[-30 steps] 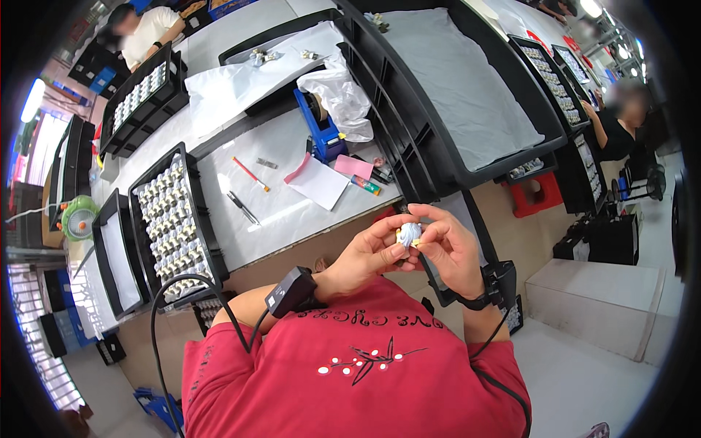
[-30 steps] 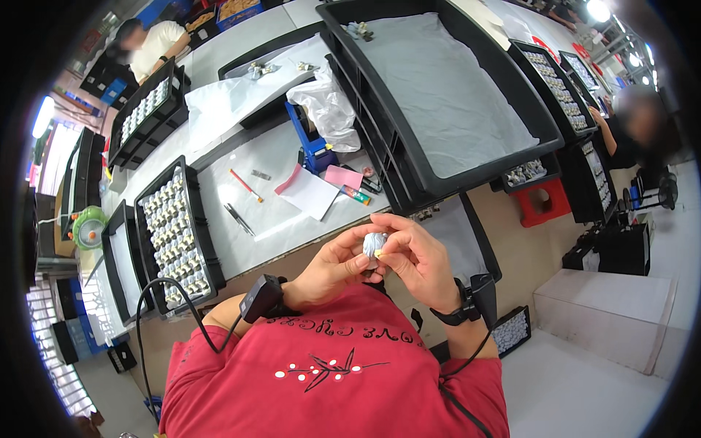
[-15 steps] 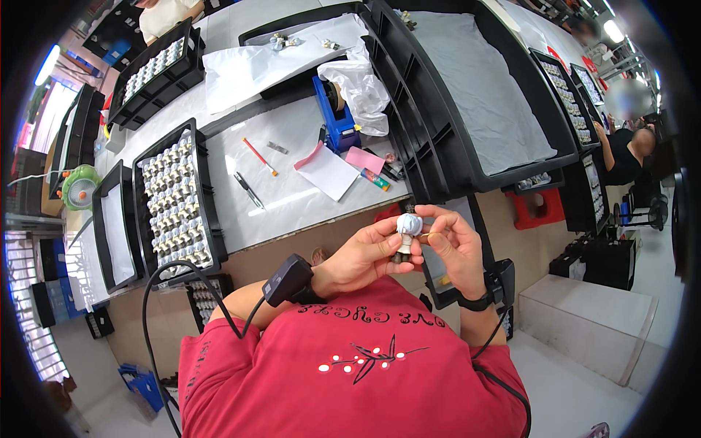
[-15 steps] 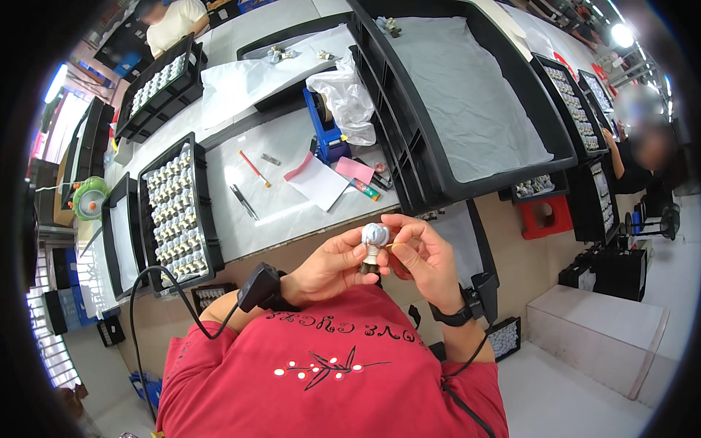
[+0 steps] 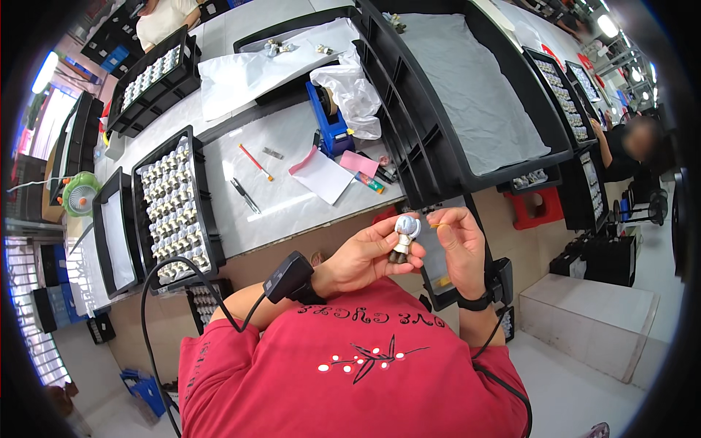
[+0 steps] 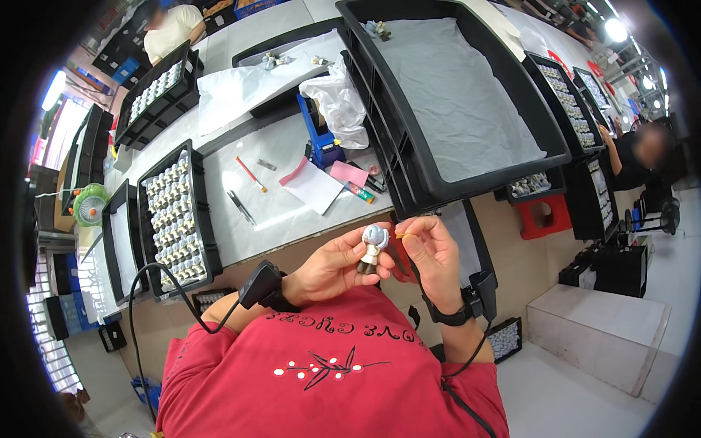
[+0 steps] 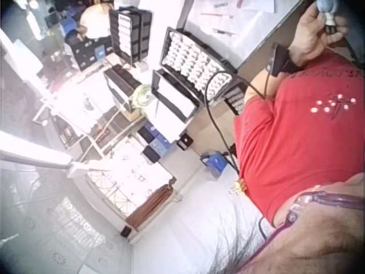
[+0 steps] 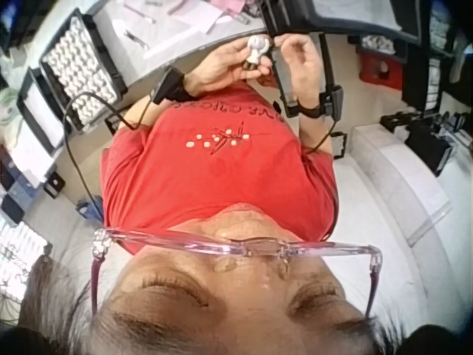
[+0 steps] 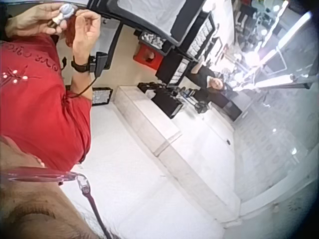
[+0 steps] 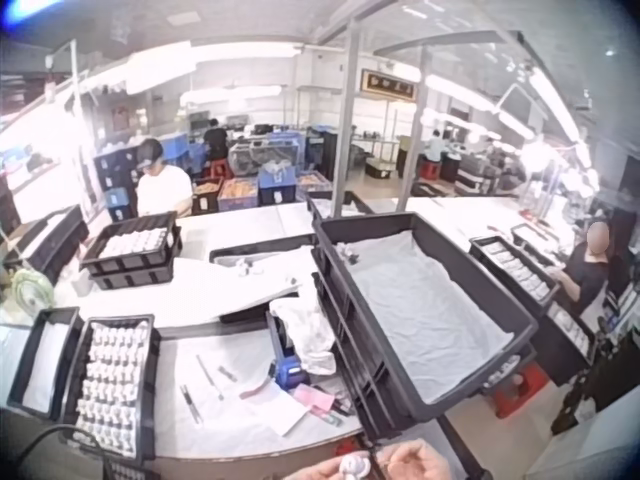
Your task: Packing small white plastic components into a black tray and inspecting them.
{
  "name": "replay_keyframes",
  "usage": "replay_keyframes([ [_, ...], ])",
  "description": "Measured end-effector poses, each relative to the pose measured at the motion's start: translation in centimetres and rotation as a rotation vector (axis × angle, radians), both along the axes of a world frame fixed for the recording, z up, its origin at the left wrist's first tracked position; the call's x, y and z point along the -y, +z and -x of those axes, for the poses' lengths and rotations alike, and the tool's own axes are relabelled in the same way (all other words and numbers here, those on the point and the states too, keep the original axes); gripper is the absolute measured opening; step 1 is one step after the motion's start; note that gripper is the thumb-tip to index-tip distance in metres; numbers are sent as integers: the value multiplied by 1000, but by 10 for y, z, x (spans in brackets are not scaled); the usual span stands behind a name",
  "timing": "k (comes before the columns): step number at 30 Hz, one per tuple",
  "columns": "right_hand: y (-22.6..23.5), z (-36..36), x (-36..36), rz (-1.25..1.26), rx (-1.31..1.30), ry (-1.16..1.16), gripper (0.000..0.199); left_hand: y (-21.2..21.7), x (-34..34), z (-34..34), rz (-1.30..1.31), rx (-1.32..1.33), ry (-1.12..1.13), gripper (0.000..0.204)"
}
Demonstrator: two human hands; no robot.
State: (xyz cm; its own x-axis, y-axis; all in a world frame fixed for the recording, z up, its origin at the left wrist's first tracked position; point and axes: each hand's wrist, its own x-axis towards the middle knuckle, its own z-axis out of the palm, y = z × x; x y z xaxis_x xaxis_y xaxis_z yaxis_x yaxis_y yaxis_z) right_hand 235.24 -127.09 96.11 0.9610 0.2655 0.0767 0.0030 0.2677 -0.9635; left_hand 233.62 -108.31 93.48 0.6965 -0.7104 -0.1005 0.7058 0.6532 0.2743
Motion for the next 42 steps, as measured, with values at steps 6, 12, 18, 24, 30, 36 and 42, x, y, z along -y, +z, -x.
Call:
replay_keyframes([
  [6,-2,2,3,-15,-30,3,11,5,4,-2,-67,6,-10,43],
  [12,-6,2,7,-15,-62,-12,10,-6,10,-3,-245,89,9,40],
  [18,-11,3,-1,-15,-73,-119,10,-8,9,-4,-421,169,24,35],
  [24,-27,2,18,-47,-87,-244,10,-24,10,-12,-583,179,-39,28],
  [30,-58,15,46,-50,-246,-344,15,-38,30,-16,-660,226,-81,29],
  [36,-78,30,54,-66,-559,-34,24,-47,57,-23,-589,218,-123,33],
  [42,-86,33,52,-167,-637,58,27,-56,74,-29,-506,131,-180,37],
])
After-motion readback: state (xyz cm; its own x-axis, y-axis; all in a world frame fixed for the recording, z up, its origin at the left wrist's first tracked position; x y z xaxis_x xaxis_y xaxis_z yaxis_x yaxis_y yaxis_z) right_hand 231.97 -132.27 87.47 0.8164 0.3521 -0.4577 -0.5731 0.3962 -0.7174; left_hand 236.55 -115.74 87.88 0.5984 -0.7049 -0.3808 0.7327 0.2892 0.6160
